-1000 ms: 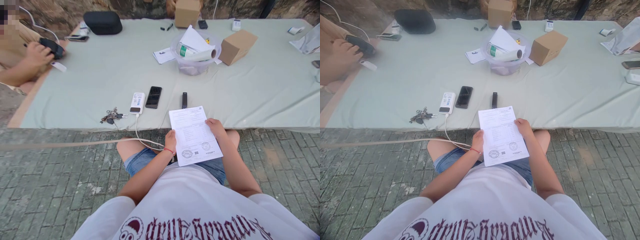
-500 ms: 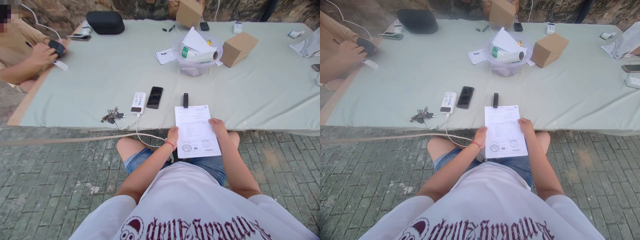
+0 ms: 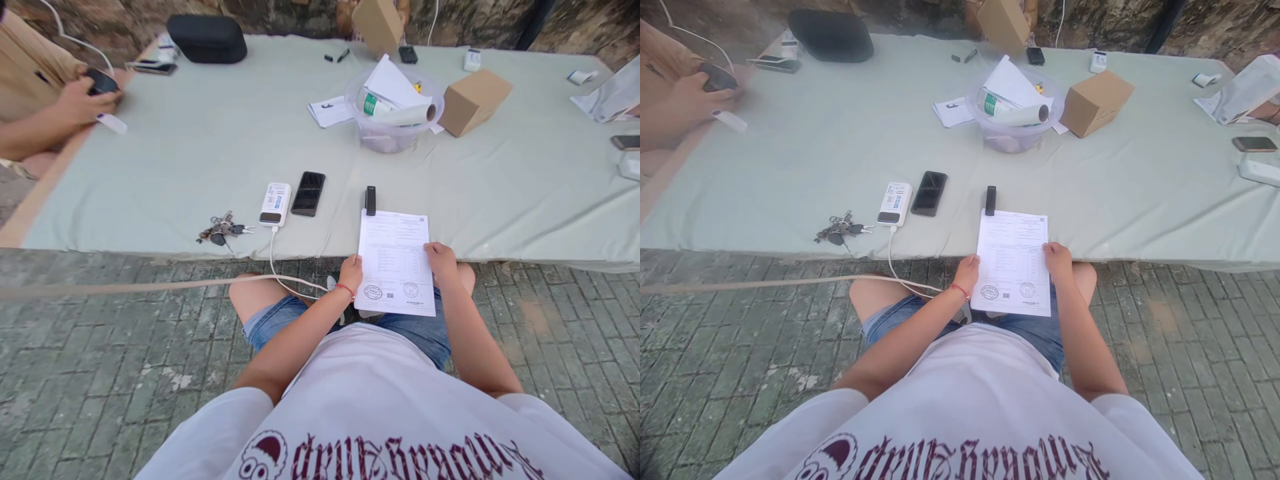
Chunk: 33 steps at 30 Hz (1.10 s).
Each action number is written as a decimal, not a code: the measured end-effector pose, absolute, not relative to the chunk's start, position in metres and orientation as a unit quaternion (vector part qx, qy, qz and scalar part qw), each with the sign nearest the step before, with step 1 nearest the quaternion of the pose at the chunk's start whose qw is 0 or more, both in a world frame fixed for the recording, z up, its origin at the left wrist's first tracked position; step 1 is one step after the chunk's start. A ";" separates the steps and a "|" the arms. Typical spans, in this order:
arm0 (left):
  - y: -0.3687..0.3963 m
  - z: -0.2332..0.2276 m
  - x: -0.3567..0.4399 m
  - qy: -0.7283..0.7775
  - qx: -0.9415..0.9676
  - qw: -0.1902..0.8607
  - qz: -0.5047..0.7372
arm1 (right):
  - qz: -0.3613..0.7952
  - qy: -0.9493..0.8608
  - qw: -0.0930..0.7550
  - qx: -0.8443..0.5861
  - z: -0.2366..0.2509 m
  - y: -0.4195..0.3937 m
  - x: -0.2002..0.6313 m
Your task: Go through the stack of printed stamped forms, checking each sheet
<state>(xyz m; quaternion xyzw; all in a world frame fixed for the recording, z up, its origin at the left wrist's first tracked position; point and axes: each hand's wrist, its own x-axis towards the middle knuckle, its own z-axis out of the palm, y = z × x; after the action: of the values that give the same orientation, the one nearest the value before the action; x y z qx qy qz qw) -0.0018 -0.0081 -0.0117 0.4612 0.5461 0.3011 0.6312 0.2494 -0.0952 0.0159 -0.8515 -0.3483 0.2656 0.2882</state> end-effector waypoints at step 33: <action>-0.012 -0.014 -0.004 0.558 0.503 0.617 0.235 | 0.175 -0.679 0.179 -0.691 0.003 0.034 0.181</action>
<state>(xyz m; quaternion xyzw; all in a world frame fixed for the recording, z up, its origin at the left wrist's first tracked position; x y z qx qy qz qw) -0.0039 -0.0119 -0.0144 0.5034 0.5579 0.2346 0.6167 0.1812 0.0338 0.0034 -0.6906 -0.6785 0.1751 0.1788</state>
